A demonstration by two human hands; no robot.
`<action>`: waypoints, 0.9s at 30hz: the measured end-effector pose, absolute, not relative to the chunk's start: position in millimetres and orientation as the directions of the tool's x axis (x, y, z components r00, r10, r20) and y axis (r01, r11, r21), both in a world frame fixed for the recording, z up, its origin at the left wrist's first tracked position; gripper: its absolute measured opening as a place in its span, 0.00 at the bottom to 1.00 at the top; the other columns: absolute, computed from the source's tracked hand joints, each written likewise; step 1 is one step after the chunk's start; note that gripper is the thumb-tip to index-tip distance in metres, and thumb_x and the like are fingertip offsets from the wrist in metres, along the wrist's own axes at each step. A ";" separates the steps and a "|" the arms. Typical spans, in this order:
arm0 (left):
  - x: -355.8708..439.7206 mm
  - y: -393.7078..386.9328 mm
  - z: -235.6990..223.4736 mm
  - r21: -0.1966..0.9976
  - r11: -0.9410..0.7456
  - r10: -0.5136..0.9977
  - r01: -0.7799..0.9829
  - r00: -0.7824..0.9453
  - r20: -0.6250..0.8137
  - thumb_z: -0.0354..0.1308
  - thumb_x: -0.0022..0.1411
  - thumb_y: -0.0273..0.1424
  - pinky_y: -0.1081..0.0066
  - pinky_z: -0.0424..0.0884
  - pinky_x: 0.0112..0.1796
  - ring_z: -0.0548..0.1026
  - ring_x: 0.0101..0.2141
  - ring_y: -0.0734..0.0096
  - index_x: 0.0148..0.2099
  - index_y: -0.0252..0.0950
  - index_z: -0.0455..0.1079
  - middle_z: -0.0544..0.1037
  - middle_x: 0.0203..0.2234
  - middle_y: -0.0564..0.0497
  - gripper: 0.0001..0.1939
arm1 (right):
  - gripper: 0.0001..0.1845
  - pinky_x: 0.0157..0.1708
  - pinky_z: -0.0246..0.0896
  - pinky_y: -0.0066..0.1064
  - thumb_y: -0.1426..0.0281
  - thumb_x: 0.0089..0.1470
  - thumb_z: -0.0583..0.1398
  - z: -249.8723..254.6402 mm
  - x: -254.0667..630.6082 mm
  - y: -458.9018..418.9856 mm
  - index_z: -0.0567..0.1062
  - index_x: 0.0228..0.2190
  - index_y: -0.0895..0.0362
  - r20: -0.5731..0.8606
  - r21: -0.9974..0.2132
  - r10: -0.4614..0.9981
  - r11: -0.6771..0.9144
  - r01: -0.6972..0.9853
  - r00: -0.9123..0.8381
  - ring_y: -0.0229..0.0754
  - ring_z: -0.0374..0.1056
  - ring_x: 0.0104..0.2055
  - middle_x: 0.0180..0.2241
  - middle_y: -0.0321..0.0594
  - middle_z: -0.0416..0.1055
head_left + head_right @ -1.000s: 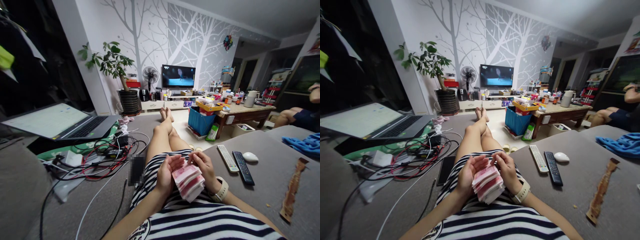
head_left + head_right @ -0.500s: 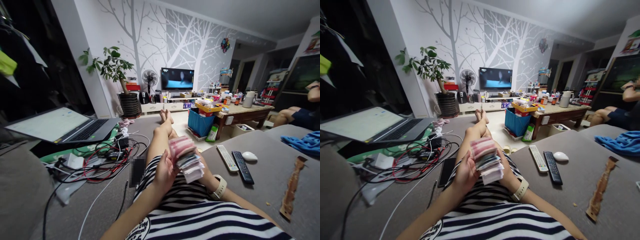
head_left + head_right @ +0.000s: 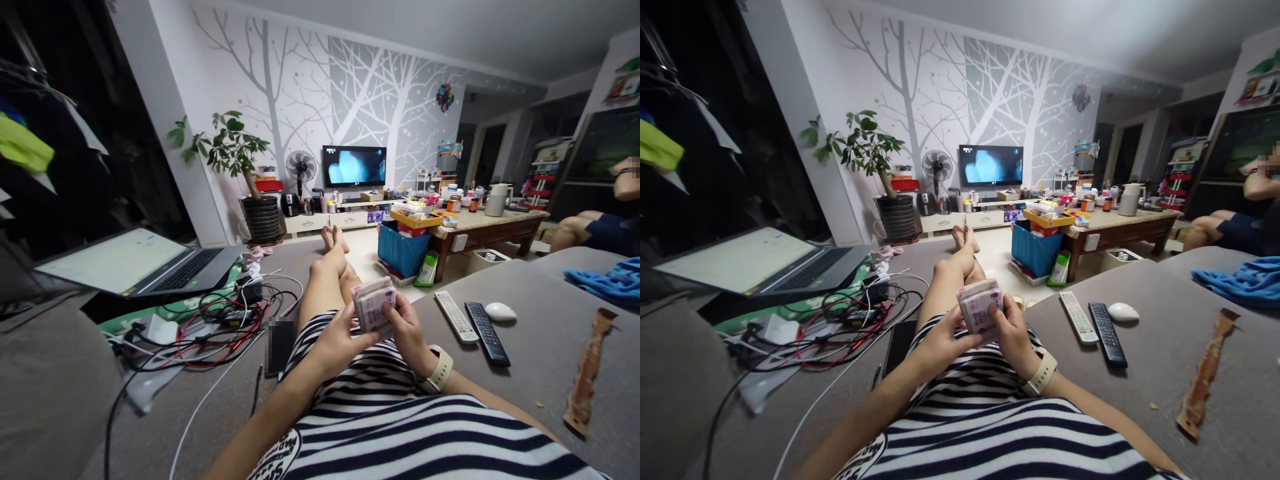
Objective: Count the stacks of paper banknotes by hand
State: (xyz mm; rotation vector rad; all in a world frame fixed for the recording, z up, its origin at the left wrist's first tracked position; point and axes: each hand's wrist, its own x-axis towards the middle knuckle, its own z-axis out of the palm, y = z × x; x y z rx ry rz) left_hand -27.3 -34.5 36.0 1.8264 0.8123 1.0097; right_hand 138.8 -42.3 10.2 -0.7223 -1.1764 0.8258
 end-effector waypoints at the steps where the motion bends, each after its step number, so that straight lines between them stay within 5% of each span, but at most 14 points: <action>1: -26.5 -34.3 40.3 0.922 -0.378 0.832 0.080 0.466 0.300 0.68 0.48 0.39 0.60 0.71 0.47 0.74 0.45 0.60 0.53 0.40 0.72 0.78 0.47 0.47 0.28 | 0.15 0.39 0.63 0.32 0.56 0.56 0.63 14.6 137.1 -43.8 0.75 0.38 0.54 0.492 -0.833 0.858 0.513 -0.207 0.147 0.43 0.66 0.36 0.32 0.36 0.72; 6: -20.7 -35.1 51.3 0.969 -0.186 0.815 -0.161 0.525 0.243 0.66 0.49 0.39 0.61 0.72 0.47 0.76 0.42 0.61 0.50 0.38 0.73 0.81 0.39 0.49 0.25 | 0.20 0.44 0.64 0.35 0.55 0.51 0.67 33.6 124.0 -50.0 0.78 0.41 0.53 0.411 -0.834 0.908 0.341 -0.433 -0.078 0.46 0.71 0.40 0.37 0.38 0.77; 10: -17.6 -36.3 51.9 0.953 -0.040 0.829 -0.300 0.523 0.199 0.63 0.49 0.38 0.59 0.73 0.49 0.77 0.47 0.56 0.56 0.42 0.71 0.82 0.44 0.48 0.30 | 0.20 0.39 0.65 0.31 0.57 0.48 0.70 28.1 118.2 -49.2 0.79 0.38 0.57 0.295 -0.844 0.939 0.169 -0.510 -0.175 0.42 0.72 0.36 0.33 0.38 0.78; 21: -15.0 -42.7 46.6 0.849 0.073 0.875 -0.524 0.443 0.198 0.57 0.50 0.31 0.57 0.75 0.48 0.77 0.52 0.52 0.62 0.50 0.64 0.78 0.53 0.49 0.34 | 0.24 0.37 0.66 0.30 0.64 0.39 0.75 -5.7 125.6 -57.4 0.78 0.37 0.61 0.118 -0.895 0.888 -0.099 -0.435 -0.445 0.40 0.73 0.32 0.32 0.40 0.78; 27: -19.4 -38.3 45.5 0.823 0.123 0.864 -0.555 0.468 0.187 0.56 0.50 0.36 0.57 0.74 0.48 0.76 0.53 0.54 0.60 0.52 0.64 0.79 0.52 0.52 0.33 | 0.26 0.21 0.58 0.24 0.59 0.39 0.75 -15.8 129.9 -58.0 0.77 0.37 0.61 0.028 -0.939 0.848 -0.159 -0.304 -0.529 0.35 0.68 0.23 0.28 0.37 0.77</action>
